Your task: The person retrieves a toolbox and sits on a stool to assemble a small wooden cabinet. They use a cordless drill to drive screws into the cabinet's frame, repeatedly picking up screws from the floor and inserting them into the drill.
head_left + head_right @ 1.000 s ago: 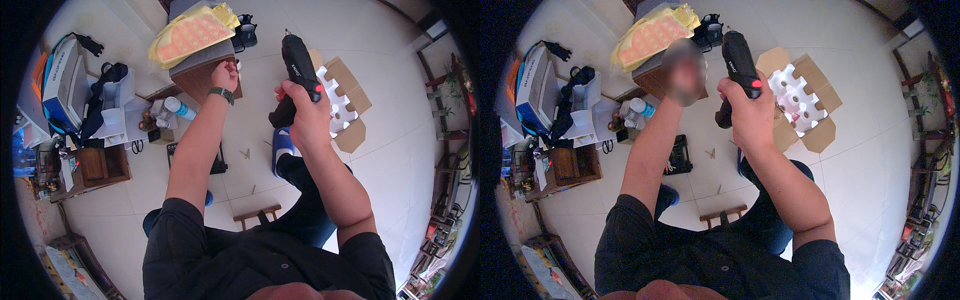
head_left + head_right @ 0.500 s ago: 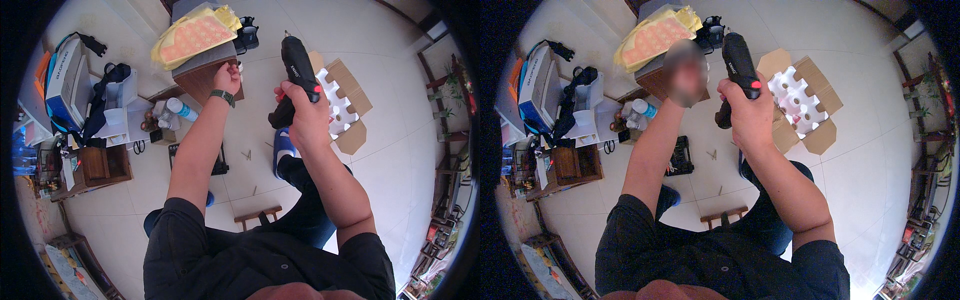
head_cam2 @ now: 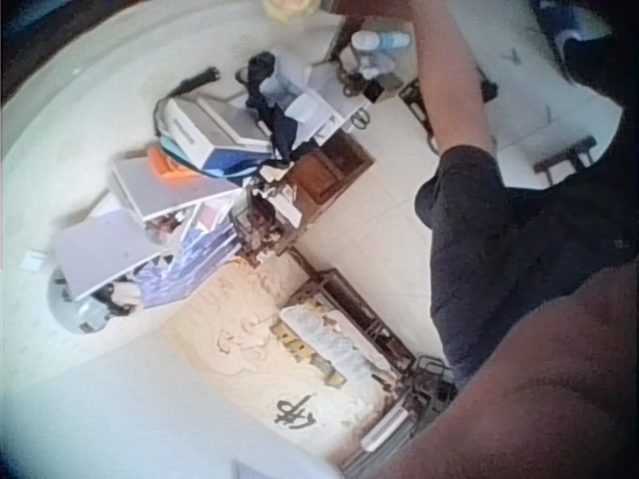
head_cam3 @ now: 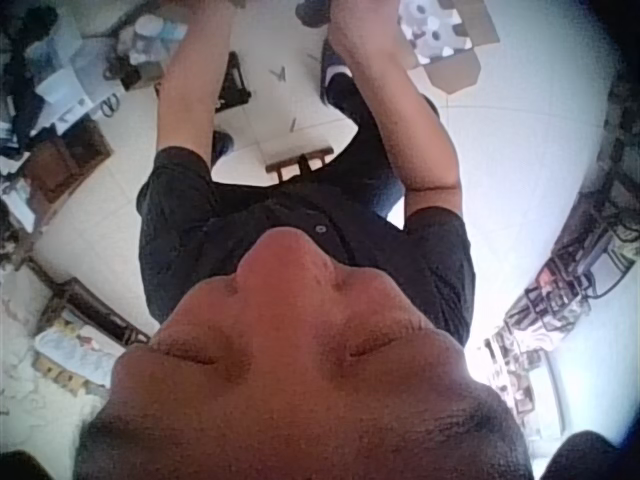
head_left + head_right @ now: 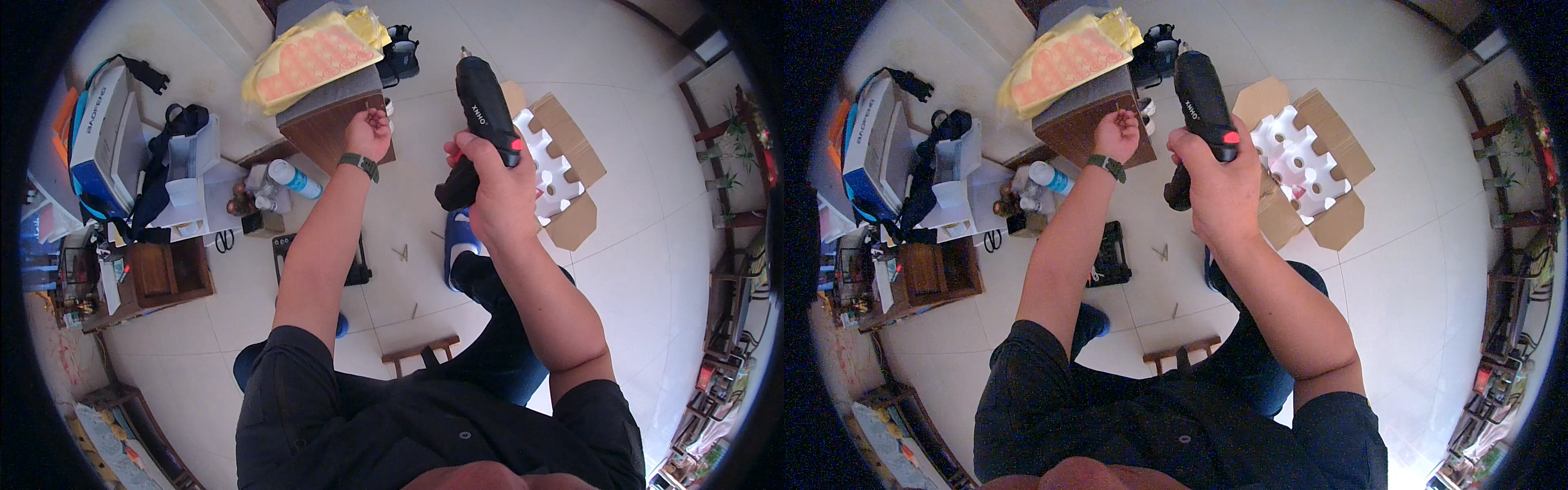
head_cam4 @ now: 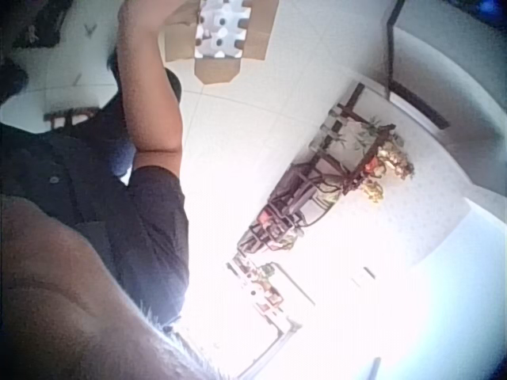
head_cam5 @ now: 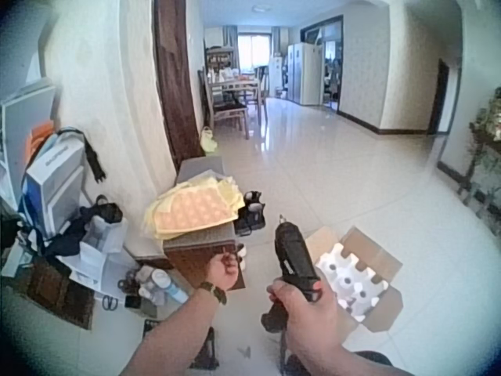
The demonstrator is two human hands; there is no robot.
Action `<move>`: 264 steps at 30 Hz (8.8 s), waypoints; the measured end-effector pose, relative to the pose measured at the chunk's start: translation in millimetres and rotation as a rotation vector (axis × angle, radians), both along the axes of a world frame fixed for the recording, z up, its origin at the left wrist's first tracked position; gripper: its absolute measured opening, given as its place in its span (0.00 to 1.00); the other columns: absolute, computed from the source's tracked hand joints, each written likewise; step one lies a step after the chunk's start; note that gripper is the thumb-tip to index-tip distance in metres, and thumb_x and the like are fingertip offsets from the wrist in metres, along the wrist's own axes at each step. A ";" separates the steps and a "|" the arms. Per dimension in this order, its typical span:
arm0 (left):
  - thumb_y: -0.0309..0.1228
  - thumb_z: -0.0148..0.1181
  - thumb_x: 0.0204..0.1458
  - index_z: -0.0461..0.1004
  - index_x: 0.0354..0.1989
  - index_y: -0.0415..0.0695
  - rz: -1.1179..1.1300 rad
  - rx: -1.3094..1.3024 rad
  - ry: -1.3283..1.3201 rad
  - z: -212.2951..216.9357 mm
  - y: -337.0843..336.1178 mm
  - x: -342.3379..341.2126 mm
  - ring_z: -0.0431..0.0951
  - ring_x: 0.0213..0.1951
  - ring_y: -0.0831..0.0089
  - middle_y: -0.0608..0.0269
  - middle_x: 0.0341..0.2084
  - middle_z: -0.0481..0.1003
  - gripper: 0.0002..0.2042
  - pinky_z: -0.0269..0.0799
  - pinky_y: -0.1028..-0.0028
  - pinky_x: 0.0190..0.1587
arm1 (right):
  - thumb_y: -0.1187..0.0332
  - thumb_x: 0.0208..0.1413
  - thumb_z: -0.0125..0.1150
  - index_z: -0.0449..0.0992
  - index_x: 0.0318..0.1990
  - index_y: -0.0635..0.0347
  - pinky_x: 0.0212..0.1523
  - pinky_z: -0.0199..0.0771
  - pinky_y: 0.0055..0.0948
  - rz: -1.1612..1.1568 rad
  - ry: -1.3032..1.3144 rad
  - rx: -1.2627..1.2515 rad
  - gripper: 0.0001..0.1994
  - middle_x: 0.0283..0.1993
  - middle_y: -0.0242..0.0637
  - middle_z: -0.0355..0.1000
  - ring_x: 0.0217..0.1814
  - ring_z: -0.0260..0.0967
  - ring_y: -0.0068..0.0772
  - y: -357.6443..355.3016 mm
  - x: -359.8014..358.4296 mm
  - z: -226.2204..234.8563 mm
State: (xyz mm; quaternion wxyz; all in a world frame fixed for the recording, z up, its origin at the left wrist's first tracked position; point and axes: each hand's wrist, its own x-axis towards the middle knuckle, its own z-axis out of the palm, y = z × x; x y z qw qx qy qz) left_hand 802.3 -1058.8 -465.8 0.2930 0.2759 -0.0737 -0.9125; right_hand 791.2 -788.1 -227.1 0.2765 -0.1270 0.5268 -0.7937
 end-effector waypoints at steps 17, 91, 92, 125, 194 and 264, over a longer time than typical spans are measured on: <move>0.31 0.56 0.61 0.74 0.37 0.47 -0.190 -0.326 -0.415 -116.7 92.6 117.5 0.70 0.25 0.81 0.70 0.27 0.74 0.03 0.62 0.82 0.22 | 0.69 0.52 0.64 0.75 0.38 0.68 0.36 0.74 0.29 -0.037 0.041 0.008 0.11 0.31 0.42 0.77 0.32 0.74 0.31 6.8 -10.4 -9.1; 0.36 0.62 0.51 0.82 0.32 0.51 -0.425 -1.127 -1.727 -310.8 185.8 362.2 0.82 0.34 0.59 0.61 0.29 0.82 0.05 0.77 0.63 0.40 | 0.68 0.58 0.58 0.74 0.46 0.72 0.51 0.75 0.38 0.136 0.043 0.073 0.14 0.42 0.45 0.75 0.47 0.75 0.42 2.1 -10.2 -29.7; 0.36 0.62 0.51 0.82 0.32 0.51 -0.412 -1.141 -1.726 -304.6 185.3 354.2 0.82 0.34 0.58 0.60 0.29 0.82 0.06 0.77 0.62 0.40 | 0.68 0.58 0.58 0.74 0.46 0.72 0.51 0.75 0.38 0.121 0.042 0.079 0.14 0.42 0.45 0.75 0.47 0.75 0.42 3.2 -11.1 -30.2; 0.39 0.61 0.53 0.78 0.42 0.46 -0.805 -1.322 -1.386 -266.5 190.3 215.8 0.80 0.41 0.52 0.51 0.39 0.80 0.13 0.76 0.59 0.46 | 0.68 0.59 0.56 0.74 0.46 0.71 0.51 0.74 0.37 0.133 0.000 0.100 0.14 0.42 0.45 0.76 0.47 0.75 0.41 13.1 -12.1 -29.6; 0.39 0.57 0.58 0.73 0.33 0.47 0.031 -0.470 0.099 155.3 83.9 135.6 0.73 0.33 0.71 0.63 0.29 0.71 0.09 0.74 0.66 0.38 | 0.64 0.45 0.68 0.71 0.54 0.63 0.42 0.74 0.35 0.387 0.901 0.486 0.27 0.37 0.44 0.75 0.38 0.75 0.40 -3.1 77.3 -3.1; 0.36 0.49 0.66 0.75 0.44 0.43 -0.273 -0.413 -0.082 105.1 69.2 108.7 0.77 0.39 0.71 0.61 0.38 0.77 0.11 0.77 0.66 0.44 | 0.60 0.47 0.70 0.73 0.46 0.64 0.37 0.74 0.34 0.268 0.477 0.452 0.22 0.30 0.39 0.75 0.31 0.74 0.34 -27.6 72.8 -110.5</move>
